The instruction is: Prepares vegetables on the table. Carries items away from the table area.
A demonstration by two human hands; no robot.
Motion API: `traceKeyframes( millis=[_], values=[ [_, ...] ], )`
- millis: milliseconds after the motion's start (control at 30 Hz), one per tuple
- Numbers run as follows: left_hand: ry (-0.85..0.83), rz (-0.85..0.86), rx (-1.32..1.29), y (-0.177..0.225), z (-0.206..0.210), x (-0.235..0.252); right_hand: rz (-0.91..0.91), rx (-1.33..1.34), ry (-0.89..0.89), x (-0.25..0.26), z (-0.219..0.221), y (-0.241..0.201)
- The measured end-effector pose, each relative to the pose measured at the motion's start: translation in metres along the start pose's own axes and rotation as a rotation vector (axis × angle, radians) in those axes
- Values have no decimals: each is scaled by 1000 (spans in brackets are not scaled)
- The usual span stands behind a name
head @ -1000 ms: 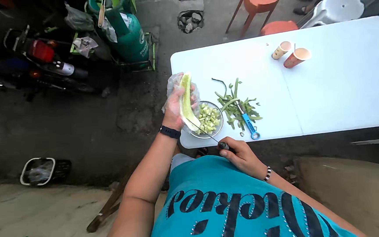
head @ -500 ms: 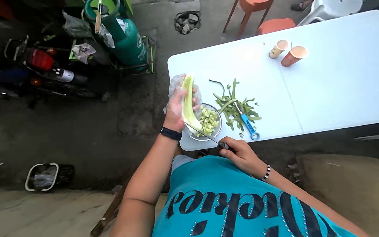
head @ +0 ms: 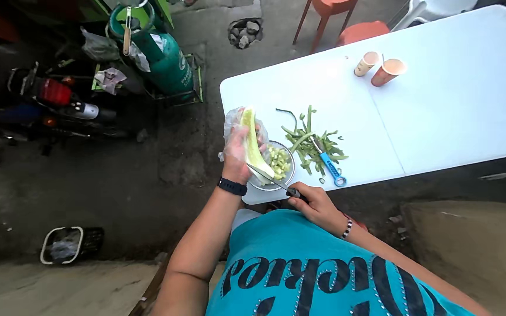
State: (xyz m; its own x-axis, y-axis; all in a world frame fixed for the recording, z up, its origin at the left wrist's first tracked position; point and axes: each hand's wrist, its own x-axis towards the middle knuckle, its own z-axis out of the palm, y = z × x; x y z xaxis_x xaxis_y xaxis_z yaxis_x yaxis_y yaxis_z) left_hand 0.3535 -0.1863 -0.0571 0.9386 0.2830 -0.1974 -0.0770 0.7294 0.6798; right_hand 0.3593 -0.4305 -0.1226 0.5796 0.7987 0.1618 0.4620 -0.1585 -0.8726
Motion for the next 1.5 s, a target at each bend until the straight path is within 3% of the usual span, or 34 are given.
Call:
traceKeyframes(
  millis=[300,667,733,833,1033,1367,1500],
  values=[
    [-7,7,28,-6,10,-14,8,-5,61,6,4,5],
    [125,-68,-230,-15,37,-21,38,-88,151,14,0,1],
    [51,-44,-249,-8,40,-22,-25,-92,171,15,-3,-2],
    [-194,85,-124,10,31,-17,-157,-85,178,22,-15,-12],
    [-350,281,-23,40,48,-7,-261,-29,171,39,-28,-35],
    [-192,200,-147,36,48,-8,-227,-72,197,40,-25,-30],
    [-30,133,-180,27,56,-9,-162,-98,229,41,-23,-26]
  ],
)
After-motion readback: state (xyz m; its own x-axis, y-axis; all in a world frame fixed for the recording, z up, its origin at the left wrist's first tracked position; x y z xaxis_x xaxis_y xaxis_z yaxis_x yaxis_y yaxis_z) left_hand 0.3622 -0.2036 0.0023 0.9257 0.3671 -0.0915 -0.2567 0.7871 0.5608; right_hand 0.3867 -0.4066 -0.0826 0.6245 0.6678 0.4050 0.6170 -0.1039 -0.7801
